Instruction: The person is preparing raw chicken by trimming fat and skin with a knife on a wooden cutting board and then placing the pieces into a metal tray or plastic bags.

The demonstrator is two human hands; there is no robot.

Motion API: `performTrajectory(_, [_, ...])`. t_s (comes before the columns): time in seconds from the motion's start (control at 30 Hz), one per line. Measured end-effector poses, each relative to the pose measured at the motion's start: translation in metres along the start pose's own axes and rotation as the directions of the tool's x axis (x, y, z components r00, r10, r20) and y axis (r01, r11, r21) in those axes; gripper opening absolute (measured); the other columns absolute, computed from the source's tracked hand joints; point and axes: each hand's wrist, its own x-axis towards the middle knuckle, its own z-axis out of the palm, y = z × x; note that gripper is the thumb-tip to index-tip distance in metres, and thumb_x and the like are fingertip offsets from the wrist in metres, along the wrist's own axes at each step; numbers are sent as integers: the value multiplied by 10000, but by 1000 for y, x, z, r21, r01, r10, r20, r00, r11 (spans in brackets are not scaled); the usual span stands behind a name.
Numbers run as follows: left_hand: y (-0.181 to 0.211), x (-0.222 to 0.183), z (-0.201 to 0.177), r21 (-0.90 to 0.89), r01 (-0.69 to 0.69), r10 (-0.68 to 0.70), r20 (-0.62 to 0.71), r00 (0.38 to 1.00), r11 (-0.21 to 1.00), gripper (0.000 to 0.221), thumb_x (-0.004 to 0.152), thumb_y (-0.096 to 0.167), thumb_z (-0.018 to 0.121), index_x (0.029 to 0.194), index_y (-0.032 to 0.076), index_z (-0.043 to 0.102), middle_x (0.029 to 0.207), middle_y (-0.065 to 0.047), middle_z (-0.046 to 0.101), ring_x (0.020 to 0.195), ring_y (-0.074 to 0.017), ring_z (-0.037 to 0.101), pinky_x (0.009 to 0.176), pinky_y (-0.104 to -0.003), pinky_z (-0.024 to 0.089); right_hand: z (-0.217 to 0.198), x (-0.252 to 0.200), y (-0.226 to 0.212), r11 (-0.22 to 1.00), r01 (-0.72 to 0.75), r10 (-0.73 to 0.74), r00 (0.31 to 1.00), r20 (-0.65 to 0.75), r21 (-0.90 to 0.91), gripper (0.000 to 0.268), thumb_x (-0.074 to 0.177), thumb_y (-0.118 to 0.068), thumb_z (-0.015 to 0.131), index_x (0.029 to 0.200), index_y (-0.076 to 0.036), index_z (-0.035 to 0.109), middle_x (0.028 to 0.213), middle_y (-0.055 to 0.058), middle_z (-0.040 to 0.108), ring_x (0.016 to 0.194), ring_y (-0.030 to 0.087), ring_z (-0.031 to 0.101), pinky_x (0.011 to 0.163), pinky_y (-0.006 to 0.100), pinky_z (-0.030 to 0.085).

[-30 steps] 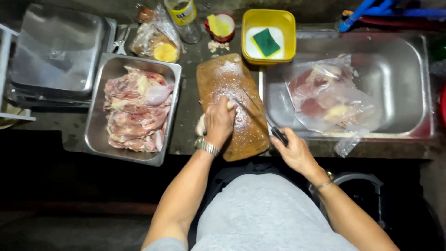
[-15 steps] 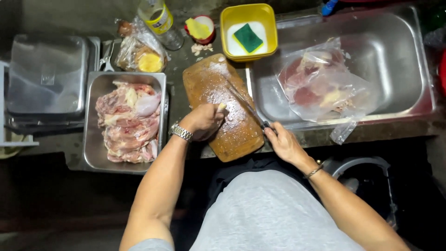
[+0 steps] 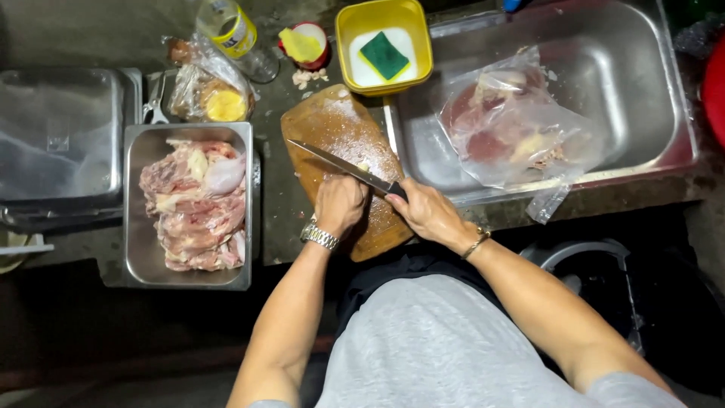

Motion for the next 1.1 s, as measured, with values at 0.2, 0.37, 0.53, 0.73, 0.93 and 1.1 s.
performTrajectory(0.2, [58, -28, -79, -60, 82, -80, 25, 996, 995, 427, 952, 316, 475, 770, 33, 737, 802, -220, 738, 969, -427, 711, 973, -539, 474, -4, -3, -12, 993, 46, -42, 999, 34, -108, 435, 1062, -419, 421, 1209, -32, 556, 1041, 275, 700, 980, 438, 718, 803, 542, 566])
performTrajectory(0.37, [27, -18, -32, -112, 65, -69, -28, 997, 992, 406, 951, 316, 460, 766, 69, 723, 747, -164, 718, 910, -376, 703, 921, -491, 483, -7, 5, 3, 981, 109, -108, 994, 13, -158, 456, 1079, -424, 398, 1178, -6, 550, 1002, 302, 691, 929, 457, 719, 757, 553, 575])
performTrajectory(0.53, [45, -29, -61, -200, 80, -86, -21, 996, 977, 456, 995, 317, 355, 910, 29, 698, 886, -199, 726, 994, -381, 691, 912, -493, 472, -36, 14, 23, 974, 21, -40, 996, -77, -227, 494, 1069, -476, 397, 1131, -6, 534, 993, 316, 688, 974, 512, 693, 786, 597, 555])
performTrajectory(0.73, [33, -17, -22, -34, 96, -96, -16, 995, 995, 381, 977, 352, 450, 857, 98, 707, 839, -114, 705, 960, -322, 684, 896, -485, 471, -15, 2, -6, 983, 73, -72, 997, 13, -166, 488, 1040, -467, 434, 1148, -3, 537, 1042, 360, 683, 1031, 542, 672, 849, 630, 542])
performTrajectory(0.93, [34, -21, -32, -72, 54, -58, -52, 997, 996, 414, 958, 354, 443, 818, 86, 726, 830, -161, 709, 939, -368, 678, 862, -516, 465, -2, 12, 7, 989, 102, -102, 995, 8, -106, 454, 1057, -450, 413, 1149, -18, 513, 1046, 375, 674, 1024, 558, 665, 837, 663, 533])
performTrajectory(1.1, [34, -24, -40, -126, 48, -59, -82, 995, 991, 398, 997, 365, 378, 870, 104, 651, 856, -147, 694, 969, -356, 683, 866, -506, 464, -18, 10, 7, 980, 62, -64, 998, -4, -188, 477, 1047, -486, 397, 1166, -35, 498, 1051, 344, 684, 1045, 531, 662, 866, 625, 542])
